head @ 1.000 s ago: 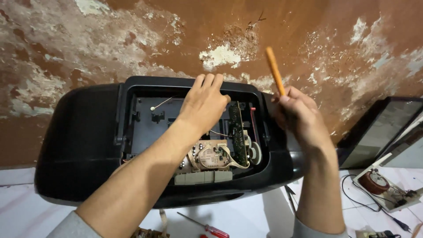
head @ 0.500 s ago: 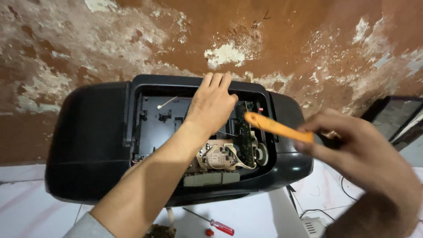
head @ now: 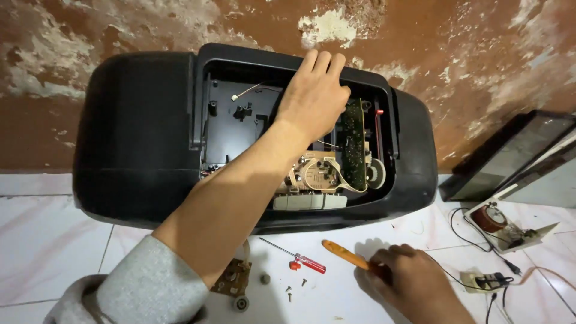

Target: The person removes a circuit board and other components from an opened boombox radio, brushes dust off the boards and the interior with a brush, and works the boards back into the casing, using a screwdriver on the assembly. They handle the boards one at a time and reposition the unit while working.

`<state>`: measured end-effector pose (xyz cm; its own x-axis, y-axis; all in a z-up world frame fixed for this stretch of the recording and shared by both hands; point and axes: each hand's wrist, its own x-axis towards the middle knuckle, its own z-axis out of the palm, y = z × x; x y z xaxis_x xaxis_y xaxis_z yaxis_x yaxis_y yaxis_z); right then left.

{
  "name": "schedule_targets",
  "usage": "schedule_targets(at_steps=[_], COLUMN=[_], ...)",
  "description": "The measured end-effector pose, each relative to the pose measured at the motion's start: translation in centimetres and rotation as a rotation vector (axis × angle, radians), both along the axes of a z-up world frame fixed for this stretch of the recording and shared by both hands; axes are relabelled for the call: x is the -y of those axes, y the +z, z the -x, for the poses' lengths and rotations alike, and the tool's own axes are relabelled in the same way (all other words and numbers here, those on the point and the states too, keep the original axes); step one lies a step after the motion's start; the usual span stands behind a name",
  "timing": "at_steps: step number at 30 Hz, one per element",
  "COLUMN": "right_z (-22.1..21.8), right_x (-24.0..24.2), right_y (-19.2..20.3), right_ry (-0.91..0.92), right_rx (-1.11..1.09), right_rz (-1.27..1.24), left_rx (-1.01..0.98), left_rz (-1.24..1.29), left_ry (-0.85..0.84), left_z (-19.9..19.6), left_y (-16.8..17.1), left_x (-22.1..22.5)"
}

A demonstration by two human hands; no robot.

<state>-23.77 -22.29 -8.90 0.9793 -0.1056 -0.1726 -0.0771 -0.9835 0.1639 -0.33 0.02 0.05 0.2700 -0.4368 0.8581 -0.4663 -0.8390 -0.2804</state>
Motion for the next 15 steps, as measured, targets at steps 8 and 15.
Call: schedule_targets(at_steps=[8,15], right_z=[0.6,-0.7], right_x=[-7.1,-8.5], right_y=[1.0,-3.3], right_ry=[0.463,0.456], right_rx=[0.376,0.397], right_rz=[-0.499,-0.490], left_rx=[0.031,0.071], left_rz=[-0.075,-0.081], left_ry=[0.060,0.048], left_z=[0.4,0.3], left_y=[0.2,0.3], left_x=[-0.1,-0.3])
